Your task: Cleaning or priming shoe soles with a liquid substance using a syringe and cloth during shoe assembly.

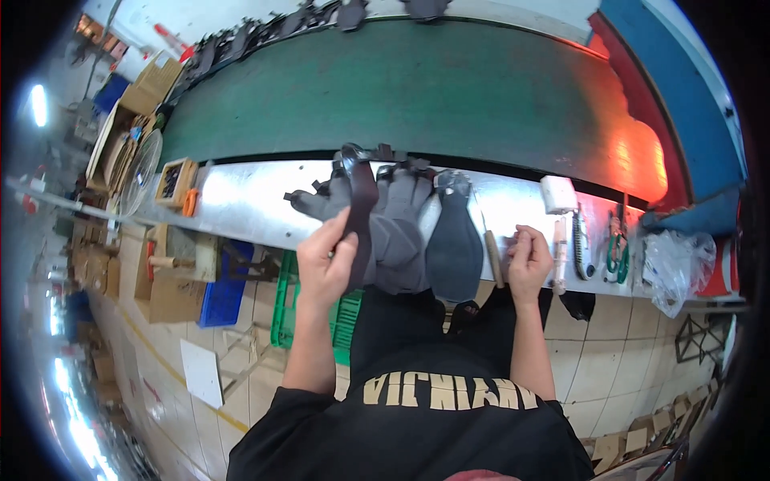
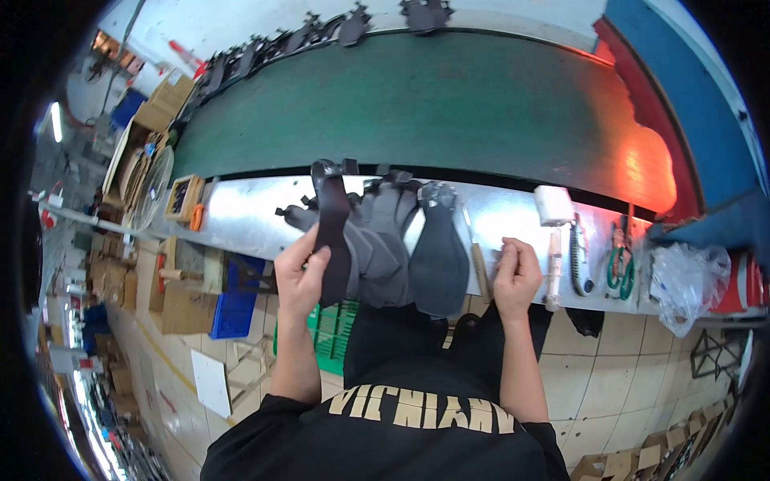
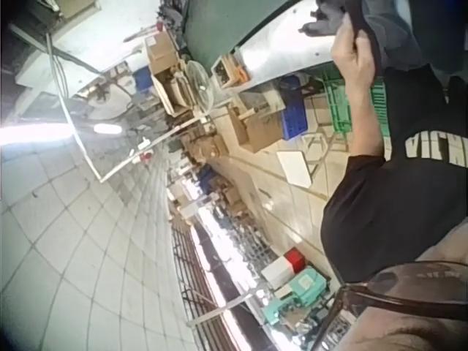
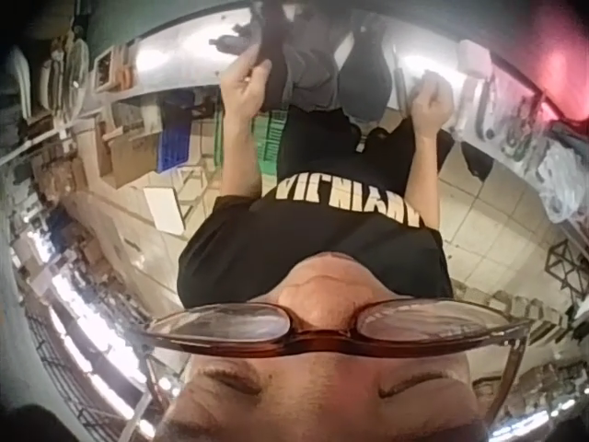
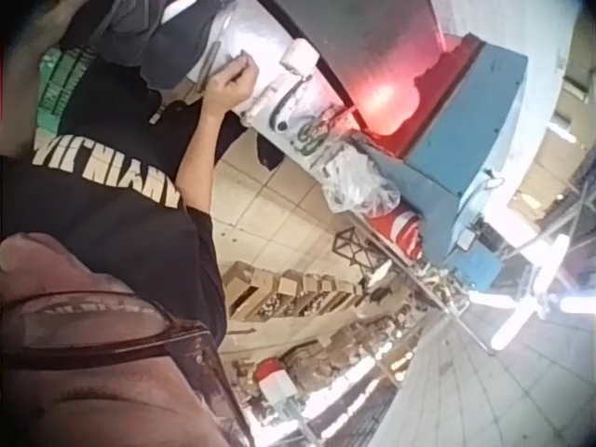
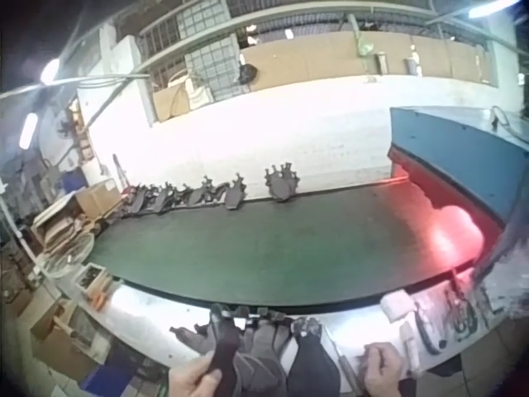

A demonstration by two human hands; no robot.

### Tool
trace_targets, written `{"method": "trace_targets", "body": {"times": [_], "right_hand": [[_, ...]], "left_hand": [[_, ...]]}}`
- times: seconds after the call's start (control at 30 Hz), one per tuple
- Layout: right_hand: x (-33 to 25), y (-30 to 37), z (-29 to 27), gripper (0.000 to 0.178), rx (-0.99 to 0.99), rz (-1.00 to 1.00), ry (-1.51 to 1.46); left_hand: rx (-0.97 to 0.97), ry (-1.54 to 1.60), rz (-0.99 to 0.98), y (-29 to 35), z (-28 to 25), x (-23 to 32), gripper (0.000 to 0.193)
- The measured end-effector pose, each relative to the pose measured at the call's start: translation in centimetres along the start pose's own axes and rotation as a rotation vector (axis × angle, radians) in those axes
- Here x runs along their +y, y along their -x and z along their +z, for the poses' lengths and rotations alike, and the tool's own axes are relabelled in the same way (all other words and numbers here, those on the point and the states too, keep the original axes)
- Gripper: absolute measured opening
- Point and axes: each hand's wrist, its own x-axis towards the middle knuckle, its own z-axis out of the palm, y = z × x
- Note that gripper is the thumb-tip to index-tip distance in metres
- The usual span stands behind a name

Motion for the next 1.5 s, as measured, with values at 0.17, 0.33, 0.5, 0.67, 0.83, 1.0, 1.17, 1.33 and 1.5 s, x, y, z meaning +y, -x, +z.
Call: {"method": "trace_targets", "body": {"times": [0.17, 0.33, 0.5, 0.67, 0.83, 1.0, 1.17, 1.33, 1.5], "right_hand": [[-0.1, 0.9, -0.1, 0.016, -0.002, 0.023, 0.084], [-0.4, 0.7, 0.4, 0.011, 0.032, -0.103, 0.067], [-0.6, 0.3, -1.3, 0.012, 0.081, -0.149, 0.111], [-2.4, -0.1, -2.2, 0.014, -0.004, 0.108, 0.011], [-9.3, -7.9, -11.6, 0.012, 0.161, -0.406, 0.158], [-16.1, -20.9, -26.1, 0.049, 0.628, -0.668, 0.944], [-17.1, -26.7, -34.2, 0.075, 0.532, -0.202, 1.548], [-16.6, -29.5, -35.1, 0.055, 0.242, 0.144, 1.588], [-17.1, -31.3, -36.5, 0.029, 0.360, 0.060, 1.610]], "left_hand": [[-0.095, 0.116, -0.010, 1.0, 4.3, 1.3, 0.036], [-0.312, 0.928, -0.567, 4.4, 6.4, 3.9, 0.052], [-0.565, 0.995, -0.648, 6.5, 7.0, 4.5, 0.060], [-0.528, 1.023, -0.529, 5.7, 4.8, 5.9, 0.075], [-0.440, 1.029, -0.458, 5.4, 1.6, 1.1, 0.090], [-0.483, 0.816, -0.247, 4.7, -2.7, -2.2, 0.070], [-0.507, 0.914, -0.347, 5.0, -0.3, -1.1, 0.066], [-0.529, 1.000, -0.471, 4.5, 1.4, 0.3, 0.061], [-0.478, 1.067, -0.612, 4.9, 0.1, 0.7, 0.057]]}}
